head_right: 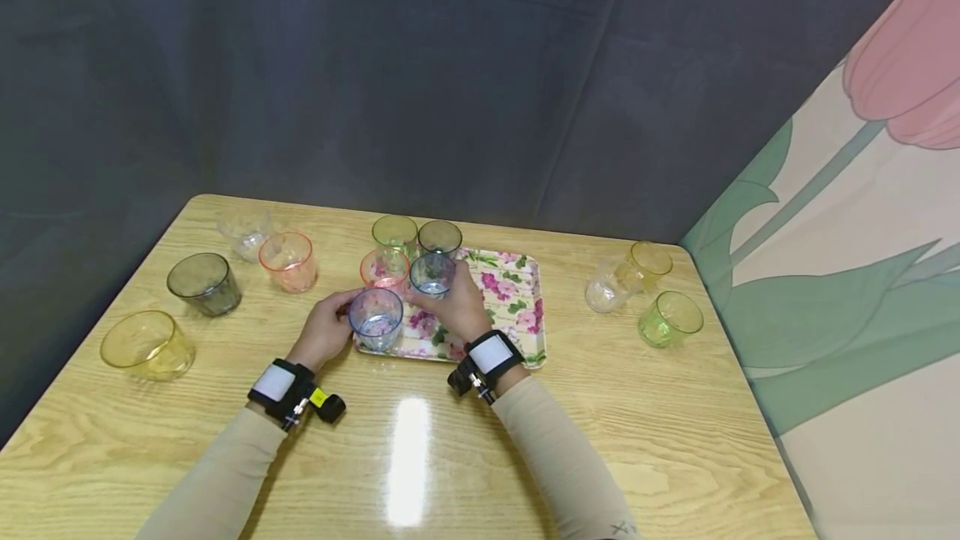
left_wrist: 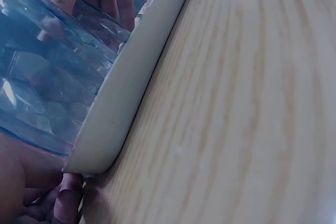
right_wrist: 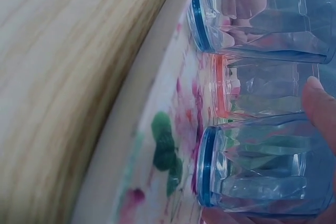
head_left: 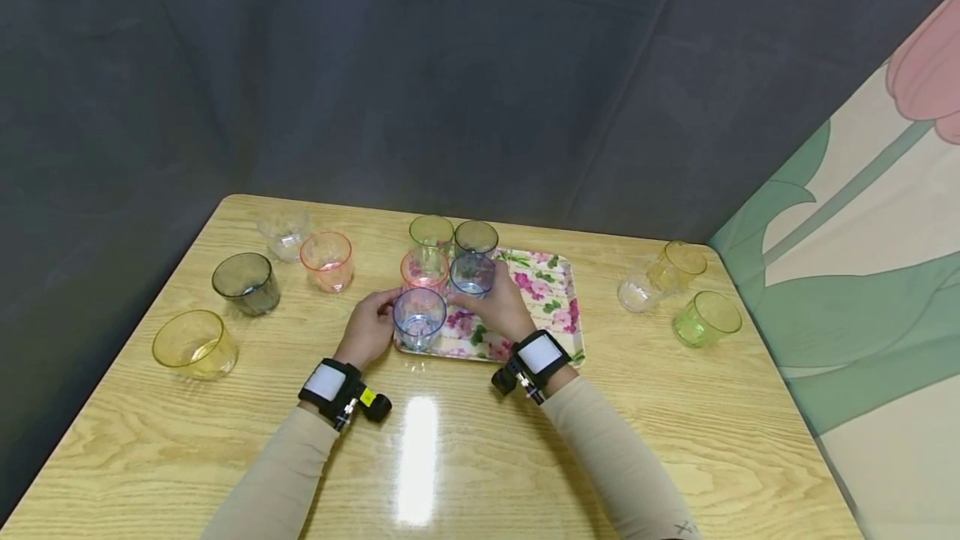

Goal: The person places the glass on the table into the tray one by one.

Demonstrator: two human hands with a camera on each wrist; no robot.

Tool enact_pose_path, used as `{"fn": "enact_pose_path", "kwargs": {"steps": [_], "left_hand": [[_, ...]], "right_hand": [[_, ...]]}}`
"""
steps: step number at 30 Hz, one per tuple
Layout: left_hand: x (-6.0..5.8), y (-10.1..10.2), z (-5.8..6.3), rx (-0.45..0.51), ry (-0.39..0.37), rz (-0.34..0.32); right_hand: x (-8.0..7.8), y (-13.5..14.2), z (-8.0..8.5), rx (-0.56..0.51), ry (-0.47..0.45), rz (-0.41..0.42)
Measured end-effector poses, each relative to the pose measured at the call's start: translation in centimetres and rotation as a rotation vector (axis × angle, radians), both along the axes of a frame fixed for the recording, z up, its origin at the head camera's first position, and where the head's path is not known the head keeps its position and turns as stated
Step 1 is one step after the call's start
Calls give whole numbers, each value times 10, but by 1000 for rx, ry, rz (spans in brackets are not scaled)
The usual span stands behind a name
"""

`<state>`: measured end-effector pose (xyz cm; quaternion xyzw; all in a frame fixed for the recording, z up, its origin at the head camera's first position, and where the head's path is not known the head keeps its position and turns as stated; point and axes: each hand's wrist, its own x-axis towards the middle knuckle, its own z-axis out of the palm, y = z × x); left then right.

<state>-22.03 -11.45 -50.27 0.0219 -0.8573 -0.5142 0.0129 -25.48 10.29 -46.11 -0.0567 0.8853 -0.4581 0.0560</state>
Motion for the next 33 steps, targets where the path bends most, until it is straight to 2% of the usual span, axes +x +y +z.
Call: {"fn": "enact_pose_path", "kwargs": {"steps": [10,14,19,24,28,33], "left_hand": [[1,1,0,15,-11,15],[1,1,0,19,4,12],[1,1,-3,25,43,12],[3,1,-2,15,26,8],[3,1,0,10,10,13],[3,1,0,4,5,9]], "right_hand": [[3,6,0,-48,26,4],[8,18,5,-95,58,-32],[15,42,20,-212,249,-56],[30,75,50,-311,438,-79],[37,110,67,-330,535,-169],[38,165,72,-340,605,-337]]}}
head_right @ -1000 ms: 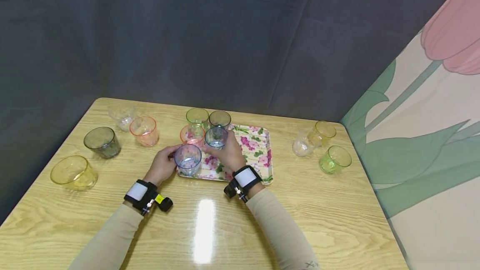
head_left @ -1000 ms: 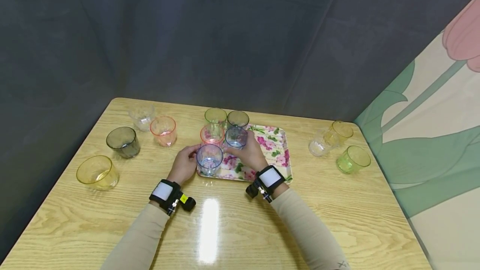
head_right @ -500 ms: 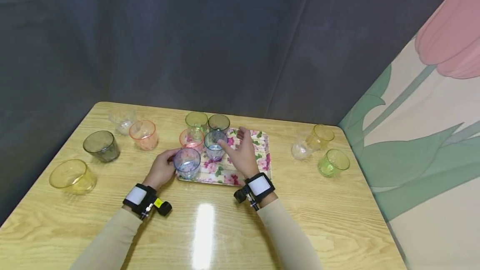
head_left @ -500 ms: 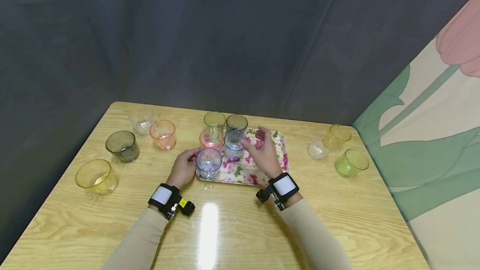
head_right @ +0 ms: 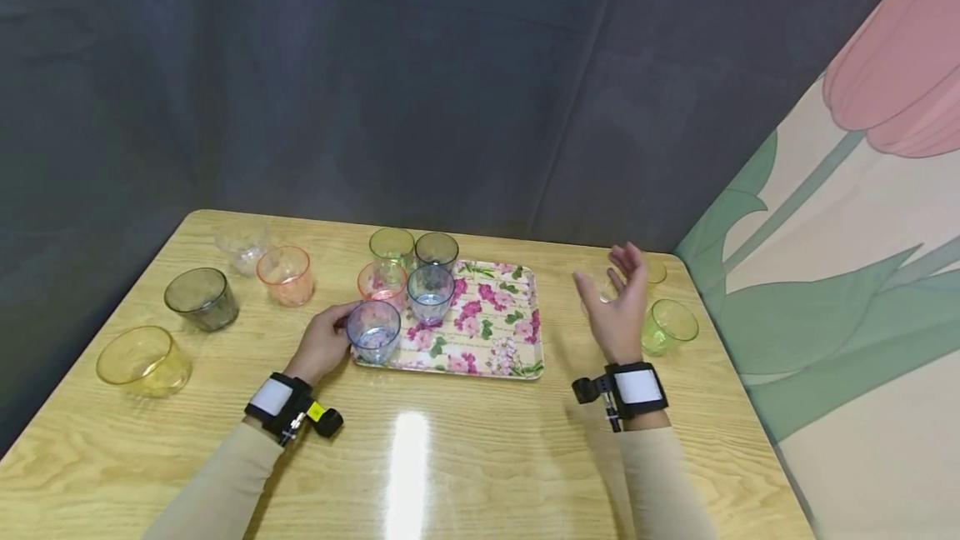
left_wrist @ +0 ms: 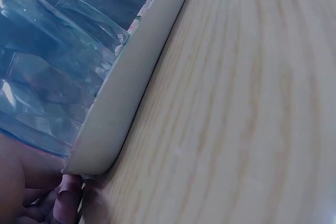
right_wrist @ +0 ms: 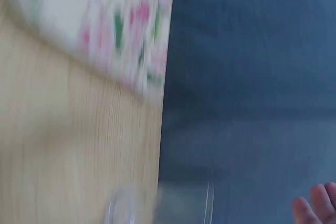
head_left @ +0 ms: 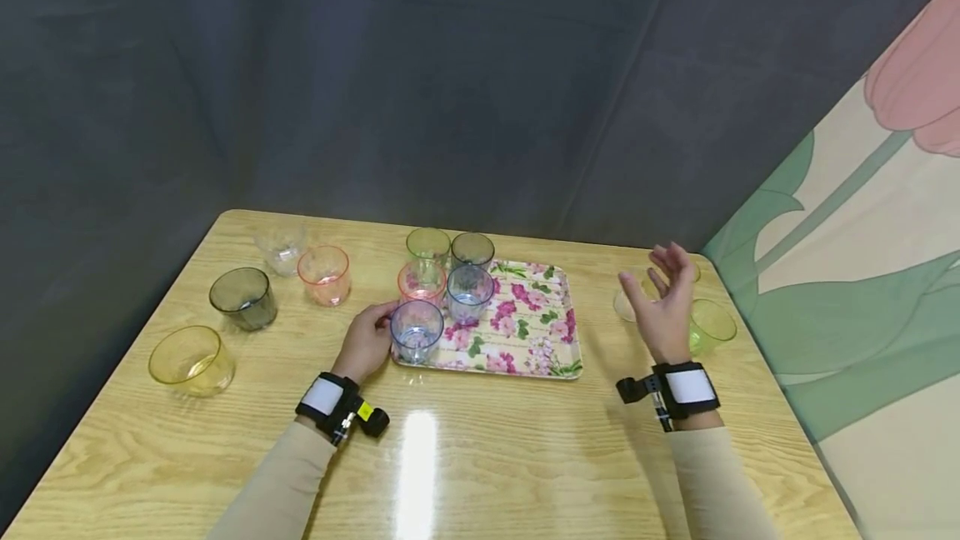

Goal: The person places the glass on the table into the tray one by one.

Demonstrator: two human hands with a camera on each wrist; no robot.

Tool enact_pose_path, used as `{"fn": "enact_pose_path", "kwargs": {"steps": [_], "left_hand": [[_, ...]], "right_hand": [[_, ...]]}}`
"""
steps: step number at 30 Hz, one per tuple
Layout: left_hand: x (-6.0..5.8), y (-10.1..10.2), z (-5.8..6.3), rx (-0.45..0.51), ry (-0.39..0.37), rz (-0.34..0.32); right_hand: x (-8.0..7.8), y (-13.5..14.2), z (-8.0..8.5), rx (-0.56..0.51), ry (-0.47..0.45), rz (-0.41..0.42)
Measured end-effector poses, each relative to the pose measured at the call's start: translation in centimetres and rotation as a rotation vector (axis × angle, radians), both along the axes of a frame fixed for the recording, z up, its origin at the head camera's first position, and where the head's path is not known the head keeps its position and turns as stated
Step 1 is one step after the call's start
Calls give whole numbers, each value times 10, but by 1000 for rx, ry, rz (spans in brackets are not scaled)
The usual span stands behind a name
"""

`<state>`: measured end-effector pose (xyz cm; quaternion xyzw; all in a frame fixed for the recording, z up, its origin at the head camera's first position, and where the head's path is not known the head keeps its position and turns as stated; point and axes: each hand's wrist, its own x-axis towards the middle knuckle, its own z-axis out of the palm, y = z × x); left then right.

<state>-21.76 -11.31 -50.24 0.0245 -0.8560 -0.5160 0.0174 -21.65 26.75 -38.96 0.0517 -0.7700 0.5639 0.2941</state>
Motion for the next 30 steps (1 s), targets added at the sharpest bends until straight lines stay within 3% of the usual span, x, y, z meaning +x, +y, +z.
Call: {"fn": "enact_pose_path", "kwargs": {"steps": [6,11,14,18,24,30], "left_hand": [[-1,-1,-3,-2,15,-4],[-1,-1,-4,6,15,-6],[-2,-1,-5,9,18,-10],[-3,-2,-7,11,28,-11],[-3,-2,-5,19,20,-5],[-1,-1,-6,9,29,-3]], "right_hand": [[0,73,-16,-77,30,-202],[7,117,-30,-161,-17,-331],[11,131,-35,-245,-114,-323],[13,143,-48,-283,-323,-265],[10,150,-68,-64,-575,-162],[8,151,-81,100,-676,-109]]}}
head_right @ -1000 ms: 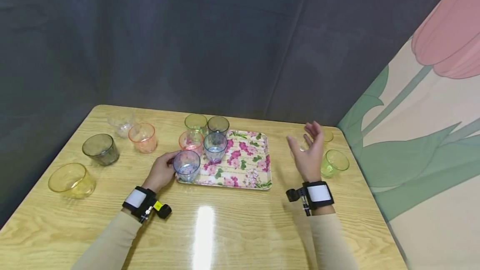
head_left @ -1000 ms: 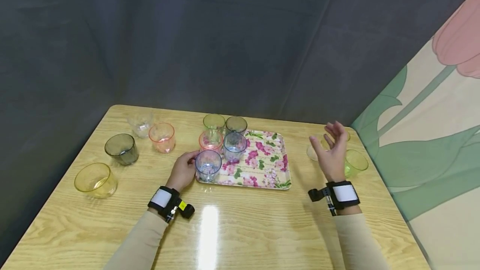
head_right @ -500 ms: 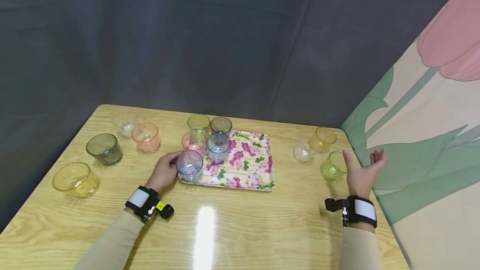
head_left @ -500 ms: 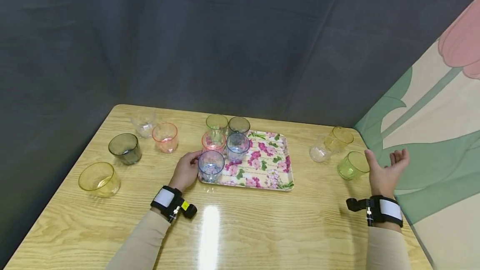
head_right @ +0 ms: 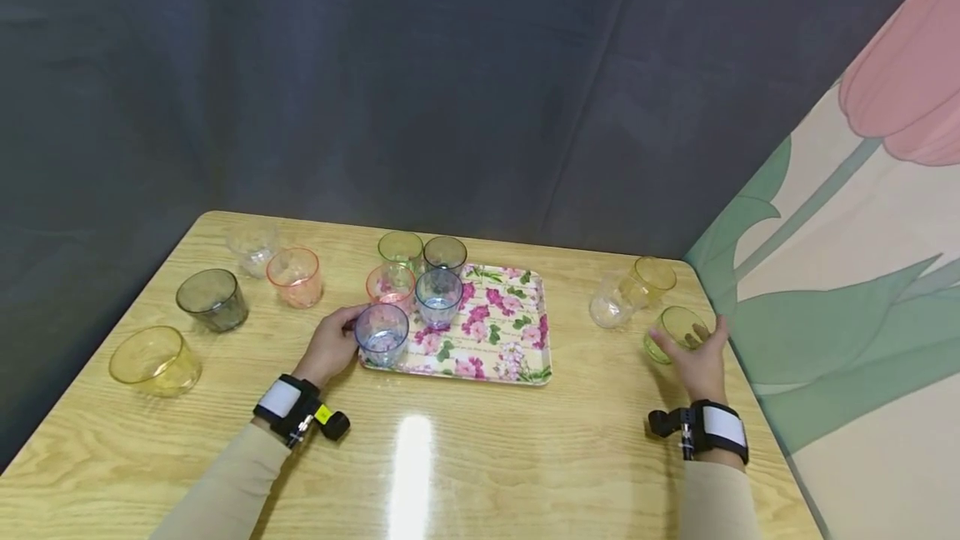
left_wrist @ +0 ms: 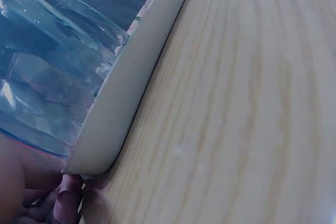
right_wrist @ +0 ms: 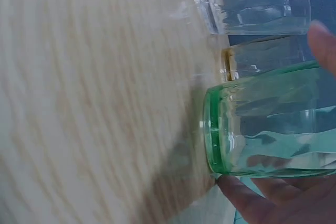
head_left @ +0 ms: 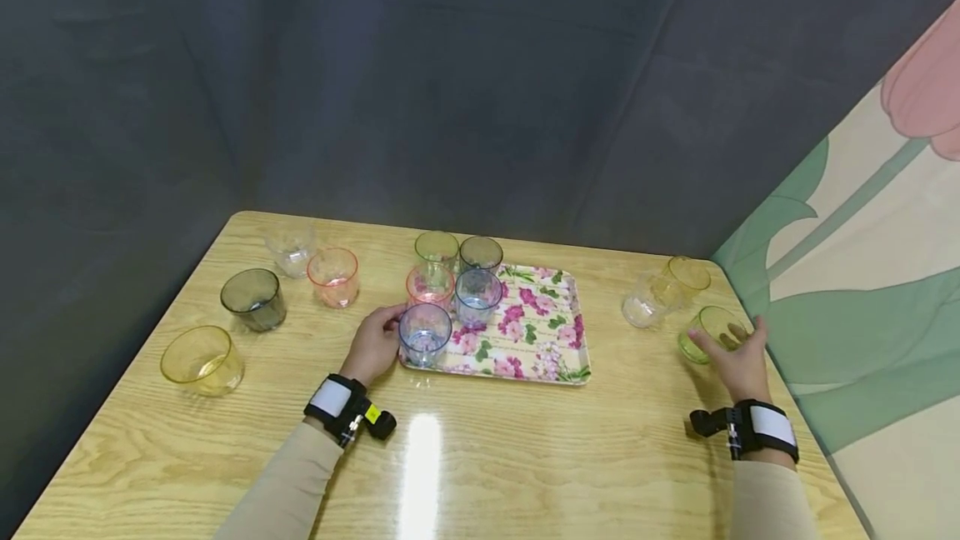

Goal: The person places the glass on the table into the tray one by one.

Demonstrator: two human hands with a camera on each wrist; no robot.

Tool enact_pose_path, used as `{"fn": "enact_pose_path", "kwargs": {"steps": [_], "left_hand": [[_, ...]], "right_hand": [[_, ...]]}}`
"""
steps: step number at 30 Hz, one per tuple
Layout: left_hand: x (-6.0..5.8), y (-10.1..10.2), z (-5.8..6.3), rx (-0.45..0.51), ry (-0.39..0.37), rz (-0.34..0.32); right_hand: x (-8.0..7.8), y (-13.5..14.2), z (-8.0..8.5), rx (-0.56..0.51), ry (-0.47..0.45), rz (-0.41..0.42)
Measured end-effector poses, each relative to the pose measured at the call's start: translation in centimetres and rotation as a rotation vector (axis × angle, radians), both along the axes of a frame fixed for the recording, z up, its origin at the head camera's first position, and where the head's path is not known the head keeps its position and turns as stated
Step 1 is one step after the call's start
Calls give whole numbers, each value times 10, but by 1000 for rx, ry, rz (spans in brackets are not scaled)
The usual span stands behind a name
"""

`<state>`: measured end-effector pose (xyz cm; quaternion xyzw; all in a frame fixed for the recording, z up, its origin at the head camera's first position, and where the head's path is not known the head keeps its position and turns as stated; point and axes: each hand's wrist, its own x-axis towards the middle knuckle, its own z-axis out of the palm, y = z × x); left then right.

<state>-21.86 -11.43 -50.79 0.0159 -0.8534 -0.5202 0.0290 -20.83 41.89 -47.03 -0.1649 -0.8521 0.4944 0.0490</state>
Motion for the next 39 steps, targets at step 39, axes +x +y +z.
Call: {"fn": "enact_pose_path", "kwargs": {"steps": [39], "left_hand": [[2,1,1,-5,-3,4]], "right_hand": [[44,-58,84,294,211,184]]}}
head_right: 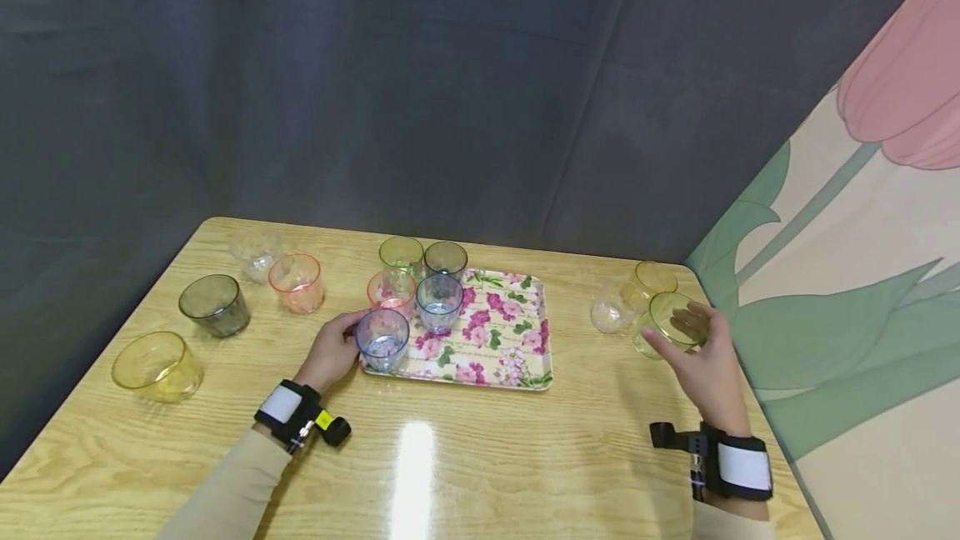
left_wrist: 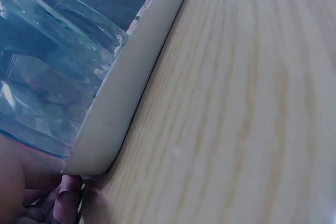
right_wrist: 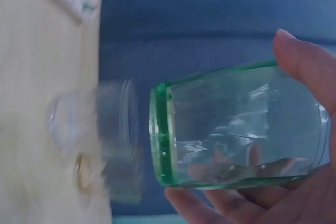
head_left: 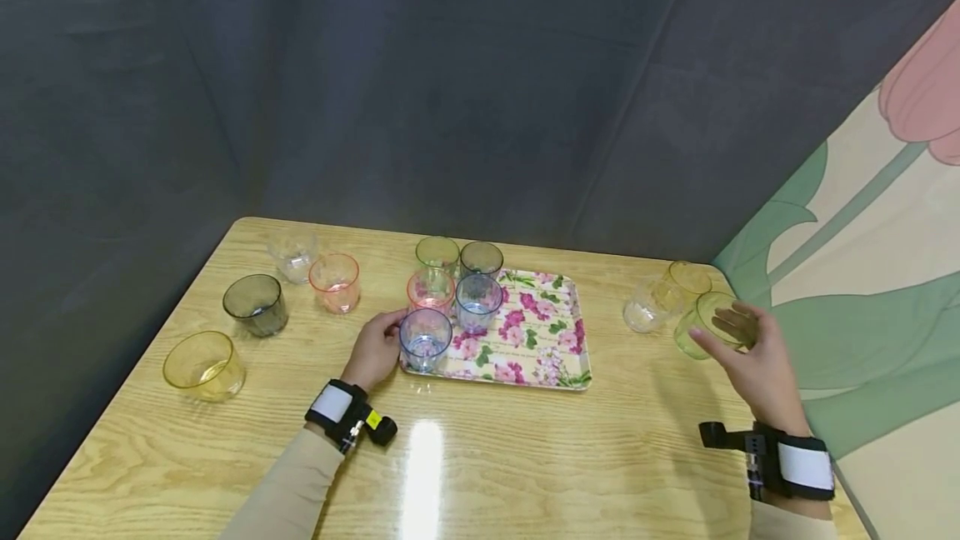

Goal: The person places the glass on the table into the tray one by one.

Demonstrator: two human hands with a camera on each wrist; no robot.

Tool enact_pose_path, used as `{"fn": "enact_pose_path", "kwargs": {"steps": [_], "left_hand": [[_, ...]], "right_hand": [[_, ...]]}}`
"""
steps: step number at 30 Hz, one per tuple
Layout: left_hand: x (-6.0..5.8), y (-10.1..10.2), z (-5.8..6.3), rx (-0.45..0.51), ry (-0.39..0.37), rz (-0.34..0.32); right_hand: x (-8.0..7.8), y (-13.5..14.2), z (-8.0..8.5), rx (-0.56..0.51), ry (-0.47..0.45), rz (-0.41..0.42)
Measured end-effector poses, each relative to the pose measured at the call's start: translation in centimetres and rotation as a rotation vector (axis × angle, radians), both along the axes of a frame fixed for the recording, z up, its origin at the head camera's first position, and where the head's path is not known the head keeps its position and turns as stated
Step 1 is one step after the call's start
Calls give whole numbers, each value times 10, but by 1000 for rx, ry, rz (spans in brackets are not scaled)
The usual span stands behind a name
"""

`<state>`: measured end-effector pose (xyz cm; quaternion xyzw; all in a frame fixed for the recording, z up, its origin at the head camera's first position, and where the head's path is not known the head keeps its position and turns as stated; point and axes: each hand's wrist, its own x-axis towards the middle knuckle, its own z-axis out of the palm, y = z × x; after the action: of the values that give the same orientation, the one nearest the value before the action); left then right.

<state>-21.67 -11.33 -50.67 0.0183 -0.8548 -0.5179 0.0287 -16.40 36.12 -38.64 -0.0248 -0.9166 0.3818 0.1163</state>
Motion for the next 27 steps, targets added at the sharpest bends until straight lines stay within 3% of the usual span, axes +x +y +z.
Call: {"fn": "enact_pose_path", "kwargs": {"steps": [5,11,20,27], "left_hand": [[0,0,0,3,11,0],[0,0,1,-7,11,2],[-2,0,0,-7,-3,8],[-1,0,1,2,-13,5]], "right_hand": [[3,-27,9,21,11,106],[-2,-60,7,39,-10,195],[-9,-109,-15,-51,-66,345],[-11,-150,-37,-139,-66,394]]}}
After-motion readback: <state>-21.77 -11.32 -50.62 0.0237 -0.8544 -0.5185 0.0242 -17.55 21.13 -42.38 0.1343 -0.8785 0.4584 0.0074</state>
